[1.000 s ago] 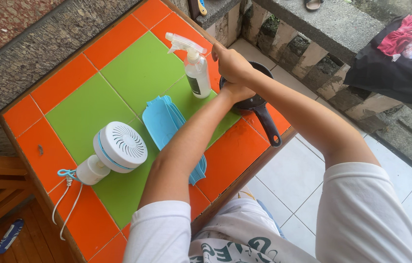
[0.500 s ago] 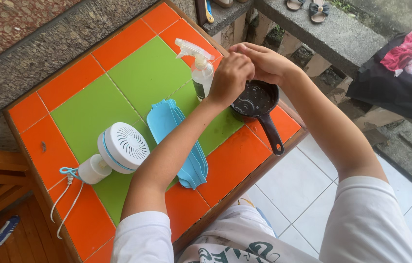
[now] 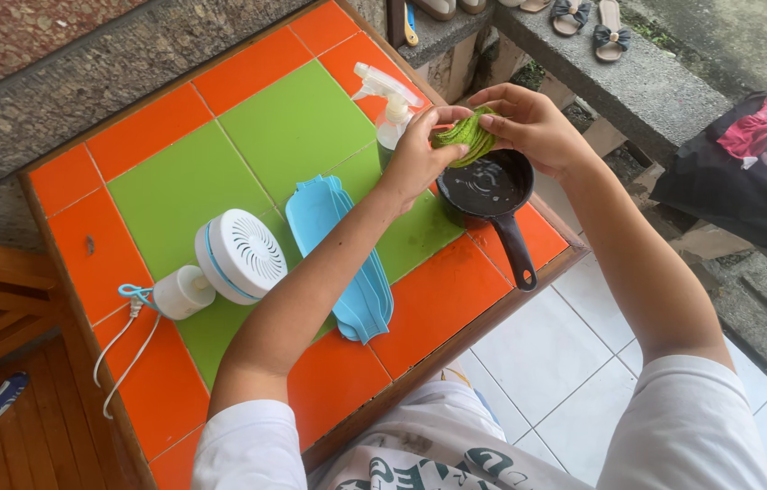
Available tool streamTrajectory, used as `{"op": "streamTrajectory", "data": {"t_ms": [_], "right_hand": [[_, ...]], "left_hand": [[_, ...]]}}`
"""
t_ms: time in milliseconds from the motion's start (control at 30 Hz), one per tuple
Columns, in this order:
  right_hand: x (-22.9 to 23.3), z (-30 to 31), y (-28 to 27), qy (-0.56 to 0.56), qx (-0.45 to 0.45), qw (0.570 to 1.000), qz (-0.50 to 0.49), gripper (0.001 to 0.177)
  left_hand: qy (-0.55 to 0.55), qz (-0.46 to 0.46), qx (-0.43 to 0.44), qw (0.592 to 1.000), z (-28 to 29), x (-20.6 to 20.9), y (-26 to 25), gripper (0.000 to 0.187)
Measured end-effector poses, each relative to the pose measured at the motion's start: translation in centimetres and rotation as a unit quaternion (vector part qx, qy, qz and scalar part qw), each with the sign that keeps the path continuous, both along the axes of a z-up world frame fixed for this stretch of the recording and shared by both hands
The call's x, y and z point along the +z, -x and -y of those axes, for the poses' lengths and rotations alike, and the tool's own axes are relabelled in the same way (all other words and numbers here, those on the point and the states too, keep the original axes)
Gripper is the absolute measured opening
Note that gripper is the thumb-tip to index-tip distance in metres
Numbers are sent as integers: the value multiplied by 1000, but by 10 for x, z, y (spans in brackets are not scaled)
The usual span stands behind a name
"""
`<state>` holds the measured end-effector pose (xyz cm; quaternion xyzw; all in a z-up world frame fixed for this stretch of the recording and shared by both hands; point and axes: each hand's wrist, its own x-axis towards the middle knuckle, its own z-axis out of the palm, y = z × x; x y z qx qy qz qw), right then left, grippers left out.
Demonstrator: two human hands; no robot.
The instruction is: The person wipes a small white and blue electric device with a green cloth, then wipes the tiled table surface. They dip the cloth into a black pot of water, wring it out, and continue wiping the device and table.
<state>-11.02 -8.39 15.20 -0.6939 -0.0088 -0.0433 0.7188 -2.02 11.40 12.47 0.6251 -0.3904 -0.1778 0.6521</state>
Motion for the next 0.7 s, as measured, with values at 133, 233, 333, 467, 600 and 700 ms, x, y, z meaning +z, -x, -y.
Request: {"op": "streamTrajectory", "data": {"t_ms": [133, 233, 333, 467, 600, 700], "right_hand": [[3, -22, 2, 119, 3, 991, 60, 27], [13, -48, 2, 199, 17, 977, 72, 32], [24, -80, -3, 267, 75, 952, 132, 48], [22, -129, -22, 272, 94, 956, 61, 39], [9, -168, -48, 254, 84, 957, 111, 23], [3, -191, -62, 150, 102, 976, 123, 20]], "left_hand": [[-52, 7, 2, 999, -41, 14, 3, 40], [-83, 39, 63, 994, -73, 18, 1, 35], [-92, 81, 127, 984, -109, 22, -9, 33], [-81, 118, 212, 967, -154, 28, -14, 37], [-99, 114, 312, 938, -200, 32, -5, 43], [-126, 219, 336, 908, -234, 34, 11, 52]]}}
